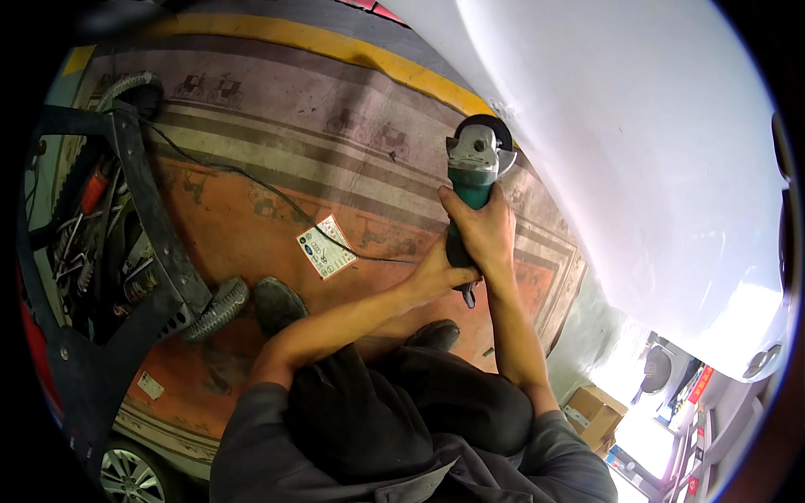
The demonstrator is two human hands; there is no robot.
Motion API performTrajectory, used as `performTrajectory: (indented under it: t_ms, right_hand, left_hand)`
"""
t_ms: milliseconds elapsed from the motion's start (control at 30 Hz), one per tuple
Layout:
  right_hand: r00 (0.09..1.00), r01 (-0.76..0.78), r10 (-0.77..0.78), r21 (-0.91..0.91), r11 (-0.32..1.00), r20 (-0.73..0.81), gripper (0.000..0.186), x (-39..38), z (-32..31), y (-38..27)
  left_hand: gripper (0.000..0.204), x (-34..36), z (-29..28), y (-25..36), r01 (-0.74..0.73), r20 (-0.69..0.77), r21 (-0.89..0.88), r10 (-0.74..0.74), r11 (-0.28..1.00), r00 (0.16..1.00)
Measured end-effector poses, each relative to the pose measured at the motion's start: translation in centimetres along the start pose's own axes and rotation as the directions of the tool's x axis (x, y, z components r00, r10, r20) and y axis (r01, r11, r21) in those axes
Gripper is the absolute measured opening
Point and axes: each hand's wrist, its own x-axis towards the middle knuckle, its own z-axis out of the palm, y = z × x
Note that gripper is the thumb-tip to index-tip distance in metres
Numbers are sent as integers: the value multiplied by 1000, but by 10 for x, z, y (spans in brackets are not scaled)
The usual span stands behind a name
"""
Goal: The person uses an angle grinder to grind the lower edge of a white car door and the rear quarter panel. The person moves along the vehicle, opens the door to access the inner edge, and continues grinding along the lower trim area.
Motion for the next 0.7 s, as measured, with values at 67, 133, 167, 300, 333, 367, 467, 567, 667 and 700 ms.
performTrajectory:
  t_ms: [67, 133, 167, 300, 333, 367, 467, 567, 667, 700]
  right_hand:
    - [1000, 6, -6, -11, 1000, 8, 66, 2, -1, -5]
    - [999, 28, -28, -3, 1000, 18, 66, 4, -2, -22]
    - [999, 33, -33, -8, 999, 23, 66, 6, -2, -22]
    - [999, 20, -19, -49, 999, 32, 68, 6, 0, -14]
    - [999, 8, -6, -65, 998, 31, 69, 6, 0, -10]
    - [1000, 11, -10, -67, 998, 21, 69, 7, 1, -8]
    - [1000, 11, -9, -64, 998, 27, 70, 7, 1, -10]
    - [998, 19, -16, -50, 999, 55, 69, 11, 0, -27]
    - [999, 30, -28, -70, 997, 35, 68, 12, 3, -26]
    - [1000, 22, -20, -83, 996, 20, 68, 12, 2, -16]
  left_hand:
    - [84, 2, -3, 5, 10, -21, 30, -10, 999, 1000]
    - [85, 6, -4, 15, 10, -32, 29, -9, 1000, 999]
    - [86, 8, -3, 19, 5, -31, 8, -5, 1000, 999]
    - [76, 5, 2, 9, -34, -61, -60, 30, 998, 998]
    - [76, 5, 1, 7, -19, -39, -77, 16, 997, 999]
    - [76, 6, 0, 5, -4, -16, -93, 3, 996, 1000]
    - [75, 6, 3, 5, -38, -59, -116, 31, 993, 998]
    - [85, 11, -6, 10, -27, -52, -71, 24, 997, 998]
    - [83, 11, -5, 6, -35, -57, -88, 30, 996, 998]
    - [80, 12, -2, 3, -46, -63, -107, 39, 993, 997]
